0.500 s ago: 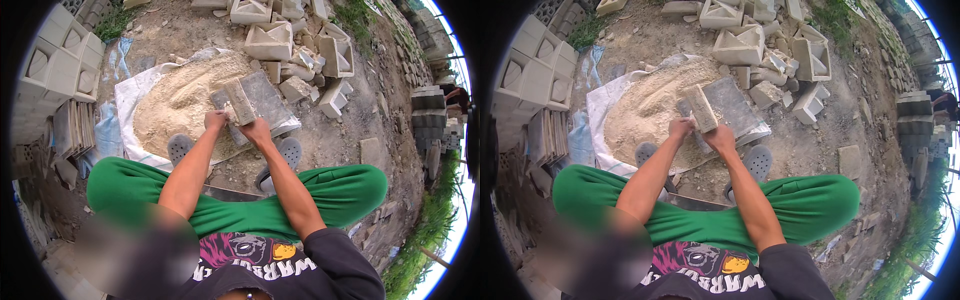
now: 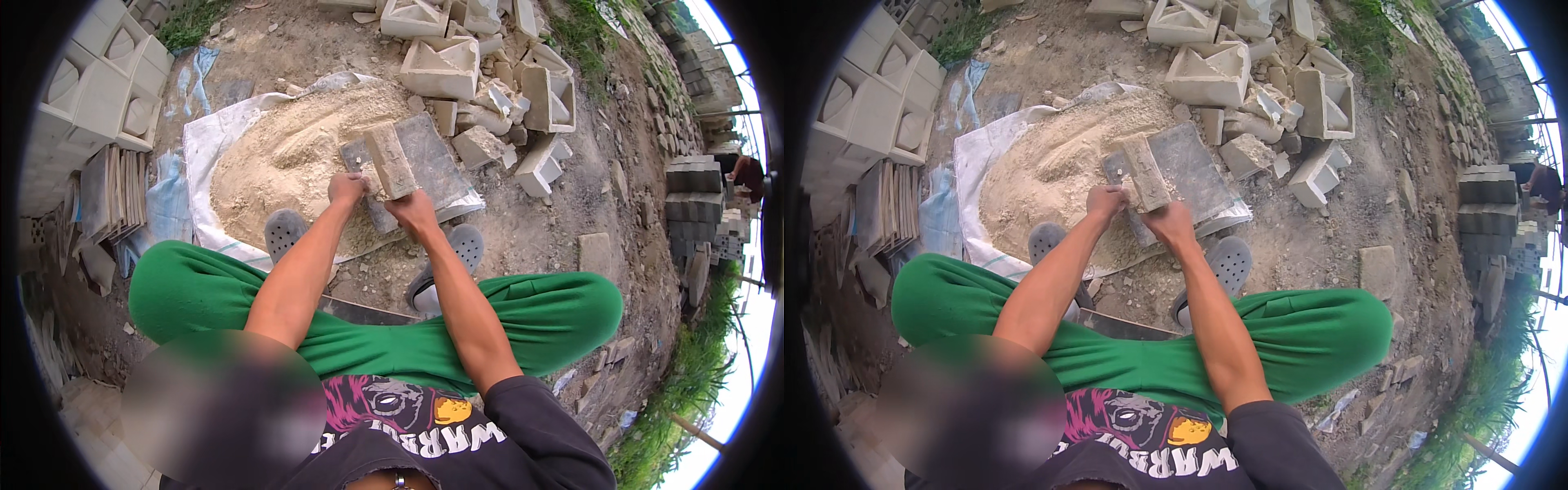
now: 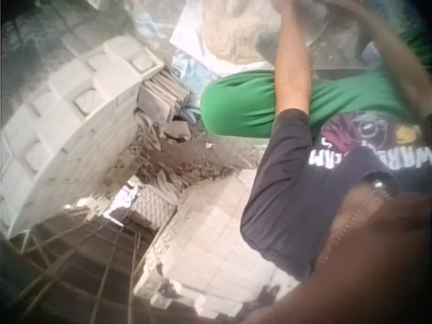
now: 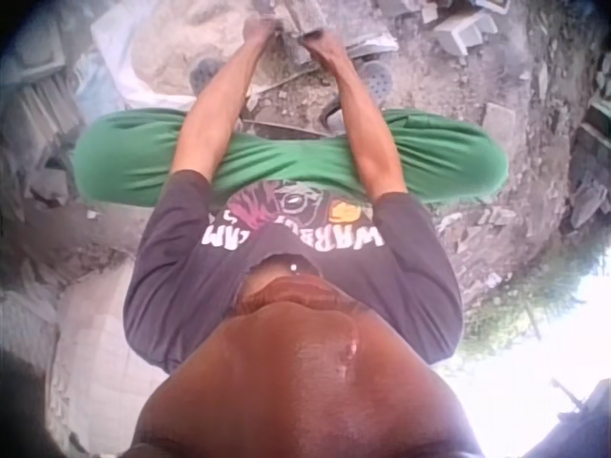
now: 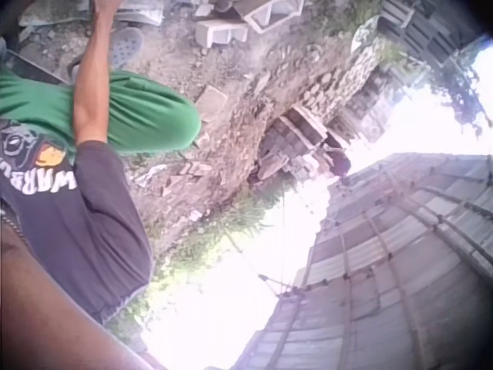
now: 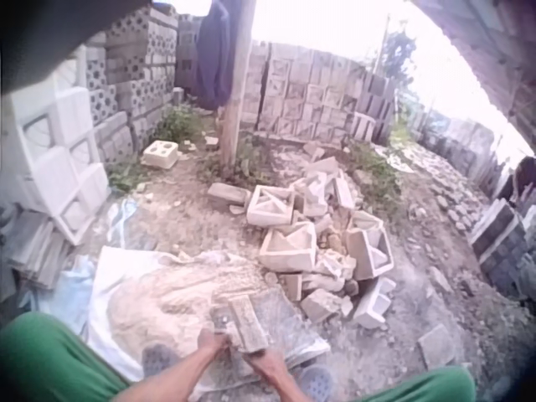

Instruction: The person sits on the ground and repeatedly strikes a small stone with a hammer to break it into smaller pieces. The person handles the stone fragments by hand, picking them up and placing them aside.

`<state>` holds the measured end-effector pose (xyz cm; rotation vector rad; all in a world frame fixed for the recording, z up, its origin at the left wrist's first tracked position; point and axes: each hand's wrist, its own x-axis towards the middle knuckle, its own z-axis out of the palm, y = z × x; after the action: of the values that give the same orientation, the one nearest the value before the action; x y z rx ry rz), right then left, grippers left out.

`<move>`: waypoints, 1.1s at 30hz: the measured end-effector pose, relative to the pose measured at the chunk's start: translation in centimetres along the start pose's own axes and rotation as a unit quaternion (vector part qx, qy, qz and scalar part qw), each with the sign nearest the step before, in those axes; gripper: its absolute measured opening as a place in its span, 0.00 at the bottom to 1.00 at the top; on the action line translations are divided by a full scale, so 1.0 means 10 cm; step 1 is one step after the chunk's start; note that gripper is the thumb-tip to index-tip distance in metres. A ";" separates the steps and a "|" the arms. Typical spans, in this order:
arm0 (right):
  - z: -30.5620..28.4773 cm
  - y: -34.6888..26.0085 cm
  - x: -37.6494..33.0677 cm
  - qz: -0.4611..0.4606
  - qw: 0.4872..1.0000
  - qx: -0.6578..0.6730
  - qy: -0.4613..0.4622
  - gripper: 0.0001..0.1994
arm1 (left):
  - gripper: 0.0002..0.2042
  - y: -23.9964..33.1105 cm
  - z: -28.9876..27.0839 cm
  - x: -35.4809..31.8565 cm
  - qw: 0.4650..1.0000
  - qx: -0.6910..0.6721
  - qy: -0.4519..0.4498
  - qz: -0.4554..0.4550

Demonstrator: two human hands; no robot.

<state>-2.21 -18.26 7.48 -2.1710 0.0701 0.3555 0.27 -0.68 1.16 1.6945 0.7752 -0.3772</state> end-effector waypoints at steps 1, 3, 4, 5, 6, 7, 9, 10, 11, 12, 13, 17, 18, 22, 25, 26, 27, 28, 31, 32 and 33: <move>0.01 0.07 -0.04 0.037 0.998 0.011 -0.040 0.13 | 0.10 -0.02 -0.01 0.03 1.000 0.013 -0.001 0.003; -0.01 0.07 -0.02 0.069 0.996 0.009 -0.064 0.14 | 0.10 -0.08 -0.03 0.10 0.998 0.050 0.014 0.029; -0.03 0.00 0.01 0.052 0.997 0.009 -0.060 0.14 | 0.10 -0.12 -0.04 0.14 0.995 0.073 0.031 0.053; -0.06 -0.08 0.06 0.035 0.998 0.010 -0.055 0.15 | 0.10 -0.16 -0.06 0.19 0.991 0.097 0.047 0.076; -0.15 -0.23 0.07 0.023 0.998 0.009 -0.049 0.15 | 0.10 -0.18 -0.05 0.20 0.994 0.079 0.032 0.073; -0.26 -0.42 0.07 0.043 0.997 -0.042 -0.052 0.18 | 0.10 -0.18 -0.06 0.20 0.996 0.061 0.017 0.069; -0.32 -0.63 0.03 -0.004 0.998 -0.063 0.005 0.18 | 0.10 -0.14 -0.08 0.18 0.994 0.063 0.015 0.083; -0.31 -0.68 0.03 -0.029 0.996 -0.073 0.034 0.18 | 0.11 -0.13 -0.09 0.16 0.991 0.080 0.027 0.099; -0.25 -0.64 0.02 -0.028 0.997 -0.062 0.030 0.19 | 0.11 -0.12 -0.11 0.15 0.988 0.098 0.040 0.115; -0.18 -0.53 0.01 -0.024 0.998 -0.049 0.034 0.19 | 0.12 -0.01 -0.10 0.08 0.987 0.102 0.044 0.115; -0.12 -0.37 -0.01 -0.018 0.998 -0.038 0.039 0.20 | 0.12 0.12 -0.10 -0.03 0.987 0.106 0.046 0.114; 0.09 0.17 -0.11 0.077 0.996 -0.043 -0.021 0.20 | 0.12 0.27 -0.10 -0.15 0.987 0.117 0.059 0.098; 0.07 0.13 -0.09 0.073 0.996 -0.034 -0.029 0.19 | 0.13 0.24 -0.13 -0.14 0.985 0.119 0.062 0.109; -0.26 -0.42 0.02 0.030 0.999 -0.006 -0.009 0.16 | 0.16 0.09 -0.07 -0.16 0.982 0.102 0.070 0.145; -0.27 -0.57 0.05 -0.001 1.000 0.004 0.029 0.16 | 0.18 -0.05 0.01 -0.23 0.984 0.057 0.082 0.147; -0.24 -0.60 0.06 -0.008 0.999 0.006 0.040 0.16 | 0.19 -0.11 0.02 -0.23 0.985 0.038 0.088 0.145; -0.20 -0.57 0.06 -0.054 0.997 -0.024 0.053 0.16 | 0.18 -0.14 0.02 -0.23 0.983 0.015 0.091 0.156; -0.15 -0.48 0.04 -0.033 0.998 -0.023 0.052 0.17 | 0.18 -0.08 0.01 -0.24 0.986 0.040 0.079 0.140; 0.08 -0.04 -0.11 0.062 0.998 0.015 0.023 0.19 | 0.17 0.06 -0.06 -0.23 0.989 0.093 0.056 0.104; 0.16 0.18 -0.14 0.114 0.992 0.048 -0.004 0.19 | 0.17 0.04 -0.05 -0.20 0.989 0.096 0.055 0.100; 0.15 0.21 -0.16 0.166 0.982 0.080 -0.037 0.19 | 0.17 0.02 -0.05 -0.18 0.989 0.097 0.057 0.092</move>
<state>-4.47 -18.43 5.48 -1.9836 0.4103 0.5986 -0.99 -0.77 2.56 1.9676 0.6750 -0.2346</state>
